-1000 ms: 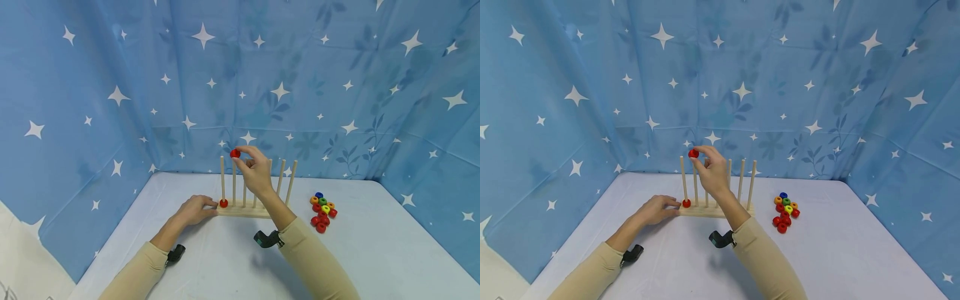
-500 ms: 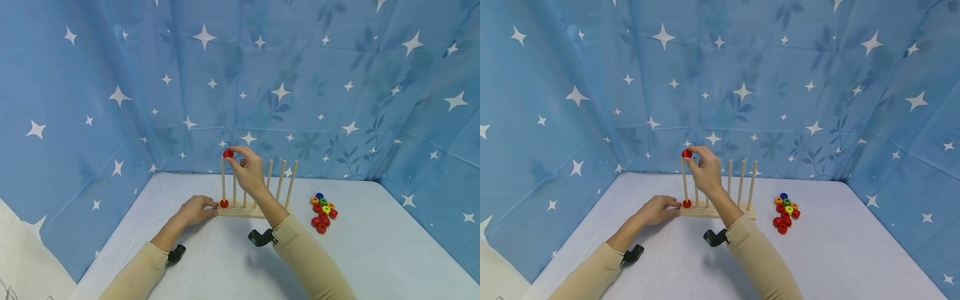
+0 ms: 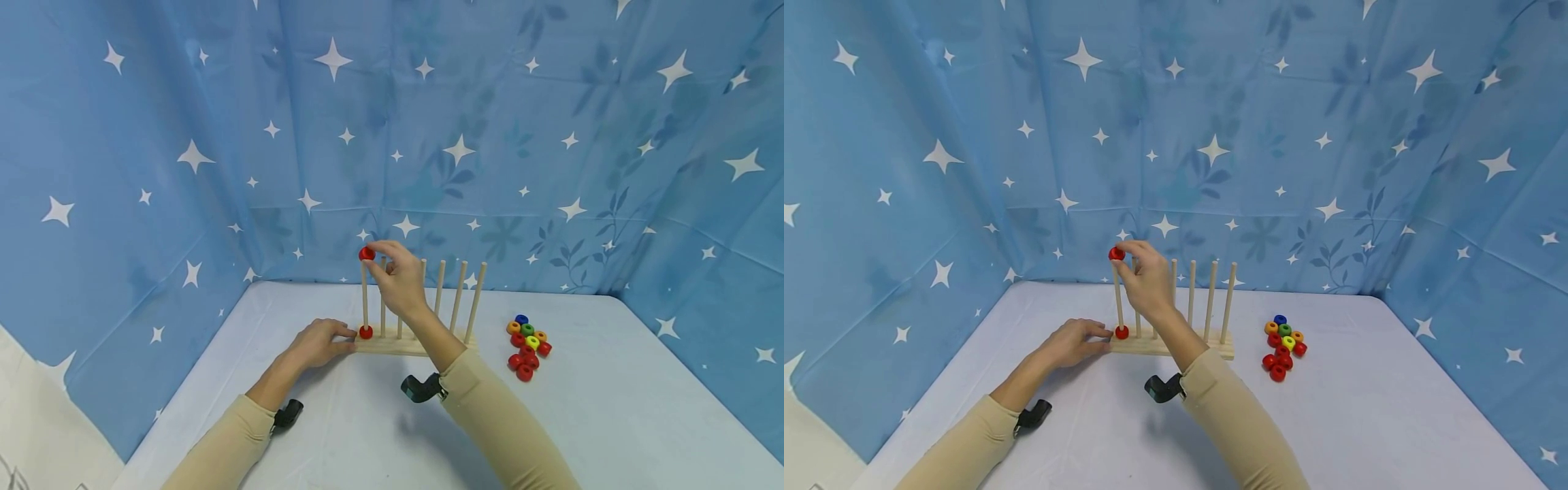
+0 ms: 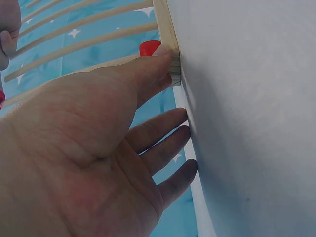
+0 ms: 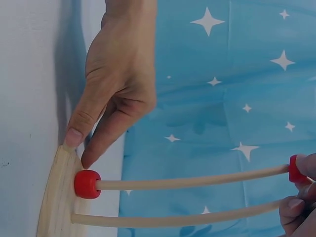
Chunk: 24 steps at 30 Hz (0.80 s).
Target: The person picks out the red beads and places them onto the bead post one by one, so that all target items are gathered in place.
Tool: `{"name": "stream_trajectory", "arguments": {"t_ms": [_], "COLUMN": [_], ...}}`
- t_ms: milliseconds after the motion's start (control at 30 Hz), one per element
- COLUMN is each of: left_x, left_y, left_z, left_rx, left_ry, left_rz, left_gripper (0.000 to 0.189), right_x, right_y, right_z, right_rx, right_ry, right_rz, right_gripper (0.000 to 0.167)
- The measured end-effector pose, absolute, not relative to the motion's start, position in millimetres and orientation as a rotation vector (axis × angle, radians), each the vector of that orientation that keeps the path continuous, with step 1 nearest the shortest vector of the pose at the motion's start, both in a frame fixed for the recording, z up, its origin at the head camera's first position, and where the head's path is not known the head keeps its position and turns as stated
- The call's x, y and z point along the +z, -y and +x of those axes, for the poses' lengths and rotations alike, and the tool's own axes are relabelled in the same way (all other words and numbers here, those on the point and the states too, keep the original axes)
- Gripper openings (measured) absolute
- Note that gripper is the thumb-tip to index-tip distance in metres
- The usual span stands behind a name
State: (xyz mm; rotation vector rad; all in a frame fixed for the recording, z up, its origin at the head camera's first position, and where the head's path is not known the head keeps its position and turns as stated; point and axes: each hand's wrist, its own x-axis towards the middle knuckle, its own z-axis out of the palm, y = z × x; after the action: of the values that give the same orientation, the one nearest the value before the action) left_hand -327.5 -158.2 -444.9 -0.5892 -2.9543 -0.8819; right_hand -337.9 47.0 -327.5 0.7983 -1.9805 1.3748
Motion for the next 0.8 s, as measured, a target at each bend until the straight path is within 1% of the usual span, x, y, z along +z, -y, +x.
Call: {"name": "stream_trajectory", "arguments": {"t_ms": [800], "left_x": [-443.4], "left_y": [157.6], "left_z": [-325.9], "left_rx": [-0.885], "left_ry": [2.949], "left_rz": [-0.591], "left_gripper": [0.03], "right_x": [-326.5], "right_y": [-41.1], "right_z": [-337.7], "right_rx": [1.284], "right_ry": [2.108], "right_rz": [0.734], "right_gripper": [0.029]}}
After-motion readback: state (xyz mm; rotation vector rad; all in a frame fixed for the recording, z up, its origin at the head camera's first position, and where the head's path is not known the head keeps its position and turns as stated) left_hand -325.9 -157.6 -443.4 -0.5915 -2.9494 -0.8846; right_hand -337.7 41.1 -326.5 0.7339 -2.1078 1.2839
